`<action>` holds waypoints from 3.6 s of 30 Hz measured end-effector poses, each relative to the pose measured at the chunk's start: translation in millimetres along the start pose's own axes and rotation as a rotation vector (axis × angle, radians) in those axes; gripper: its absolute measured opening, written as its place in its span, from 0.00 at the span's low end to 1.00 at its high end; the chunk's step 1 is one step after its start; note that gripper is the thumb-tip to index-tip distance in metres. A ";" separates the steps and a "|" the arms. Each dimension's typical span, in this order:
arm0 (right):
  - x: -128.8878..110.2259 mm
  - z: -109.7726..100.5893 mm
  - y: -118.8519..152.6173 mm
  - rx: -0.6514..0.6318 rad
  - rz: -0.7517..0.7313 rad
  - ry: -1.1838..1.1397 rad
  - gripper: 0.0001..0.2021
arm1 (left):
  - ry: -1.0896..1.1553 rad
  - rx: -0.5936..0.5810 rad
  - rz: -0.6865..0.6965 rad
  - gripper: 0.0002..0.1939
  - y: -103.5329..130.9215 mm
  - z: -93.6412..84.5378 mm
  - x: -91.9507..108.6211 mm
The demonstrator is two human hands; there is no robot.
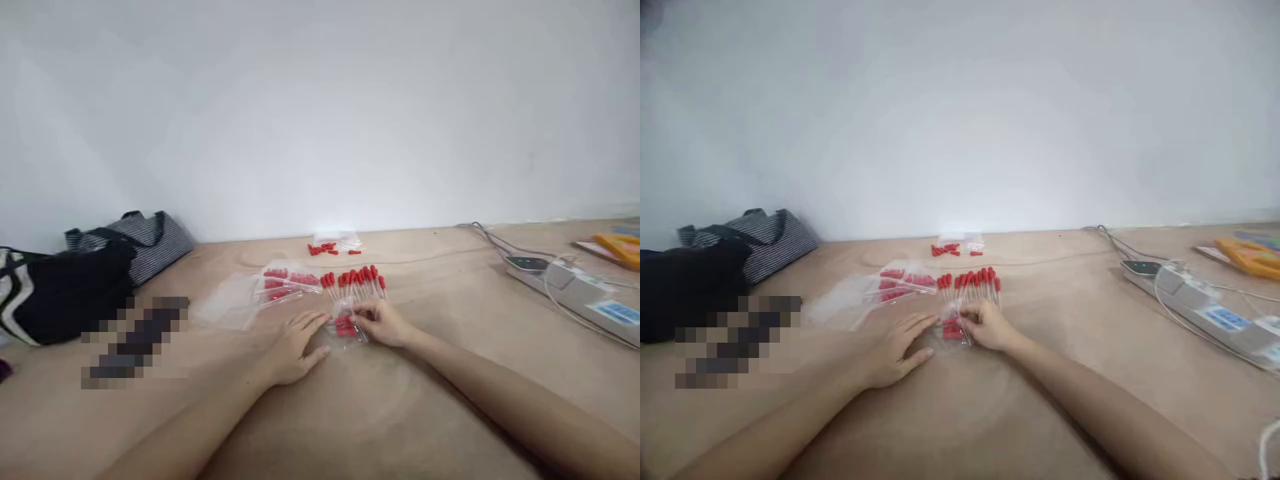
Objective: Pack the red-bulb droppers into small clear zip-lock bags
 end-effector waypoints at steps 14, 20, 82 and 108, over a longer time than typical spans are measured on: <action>8.0 -18.5 3.6 0.009 0.054 0.148 0.10 | 0.027 0.003 0.004 0.27 1.5 0.6 -4.3; 72.0 -78.3 6.9 0.428 0.576 0.185 0.13 | 0.010 -0.026 -0.005 0.27 0.1 0.9 -4.8; 26.1 7.4 17.7 0.216 0.183 -0.466 0.12 | -0.011 -0.037 0.061 0.27 0.5 0.7 0.1; 93.2 -84.5 24.1 0.408 0.767 0.189 0.20 | -0.049 -0.129 0.070 0.28 0.8 0.2 -0.2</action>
Point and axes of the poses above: each hand's wrist, its own y-axis away from the middle knuckle, its own z-axis out of the palm, x = y × z, the point moved 4 cm from there along -y, towards the middle knuckle, and after that the axes turned 14 degrees about -x, right-handed, at the moved point
